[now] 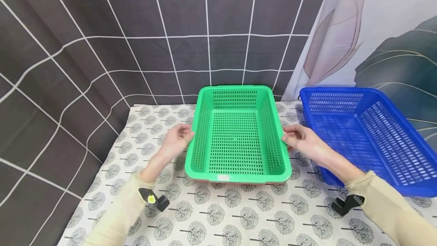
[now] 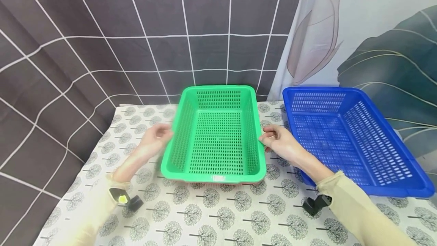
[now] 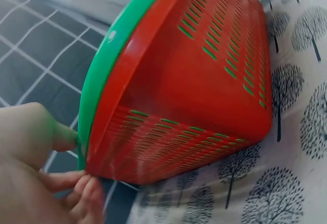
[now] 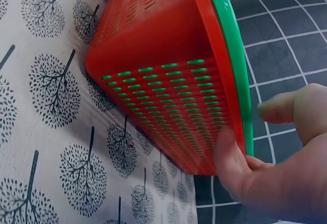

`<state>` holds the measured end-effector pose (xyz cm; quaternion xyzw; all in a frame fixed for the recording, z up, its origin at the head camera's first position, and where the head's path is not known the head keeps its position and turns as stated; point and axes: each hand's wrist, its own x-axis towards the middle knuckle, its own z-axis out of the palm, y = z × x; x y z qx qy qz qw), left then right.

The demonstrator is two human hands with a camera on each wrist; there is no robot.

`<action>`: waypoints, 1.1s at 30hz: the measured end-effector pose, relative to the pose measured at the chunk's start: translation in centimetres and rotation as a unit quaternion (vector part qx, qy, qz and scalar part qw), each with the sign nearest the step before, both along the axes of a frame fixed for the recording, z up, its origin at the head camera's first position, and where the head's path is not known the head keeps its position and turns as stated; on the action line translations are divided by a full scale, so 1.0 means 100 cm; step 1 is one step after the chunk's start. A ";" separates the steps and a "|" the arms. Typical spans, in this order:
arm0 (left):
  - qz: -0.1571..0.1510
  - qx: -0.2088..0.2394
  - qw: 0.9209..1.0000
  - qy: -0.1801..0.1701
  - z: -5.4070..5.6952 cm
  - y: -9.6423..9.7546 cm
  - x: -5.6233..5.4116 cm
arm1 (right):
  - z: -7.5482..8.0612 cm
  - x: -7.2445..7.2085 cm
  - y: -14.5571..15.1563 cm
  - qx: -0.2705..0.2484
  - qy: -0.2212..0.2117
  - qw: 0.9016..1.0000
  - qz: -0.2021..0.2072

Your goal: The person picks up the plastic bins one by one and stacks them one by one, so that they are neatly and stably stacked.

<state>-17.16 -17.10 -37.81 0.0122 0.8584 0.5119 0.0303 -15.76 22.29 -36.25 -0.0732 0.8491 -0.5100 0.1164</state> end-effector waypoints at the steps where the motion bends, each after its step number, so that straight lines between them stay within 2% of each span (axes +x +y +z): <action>1: 0.011 -0.010 1.000 0.021 0.003 0.002 0.000 | 0.001 0.001 0.001 0.007 0.011 1.000 -0.008; 4: 0.038 -0.021 0.996 0.082 0.015 0.015 0.002 | 0.006 0.004 0.006 0.019 0.047 0.998 -0.035; 6: 0.038 -0.008 0.994 0.103 0.024 0.028 0.003 | 0.009 0.005 0.010 0.022 0.062 0.997 -0.047; 10: 0.025 0.030 0.993 0.112 0.038 0.059 0.006 | 0.016 0.006 0.019 0.025 0.077 0.995 -0.058; 15: -0.004 0.062 0.992 0.112 0.048 0.102 0.003 | 0.023 0.010 0.031 0.033 0.099 0.992 -0.067; 19: -0.028 0.091 0.992 0.085 0.050 0.132 0.005 | 0.024 0.014 0.041 0.035 0.110 0.991 -0.072; 24: -0.046 0.129 0.990 0.030 0.053 0.167 0.011 | 0.028 0.022 0.058 0.042 0.113 0.989 -0.081; 28: -0.057 0.163 0.985 -0.019 0.057 0.196 0.020 | 0.032 0.030 0.075 0.038 0.112 0.988 -0.095; 33: -0.057 0.189 0.978 -0.064 0.063 0.227 0.032 | 0.034 0.037 0.093 0.005 0.122 0.986 -0.111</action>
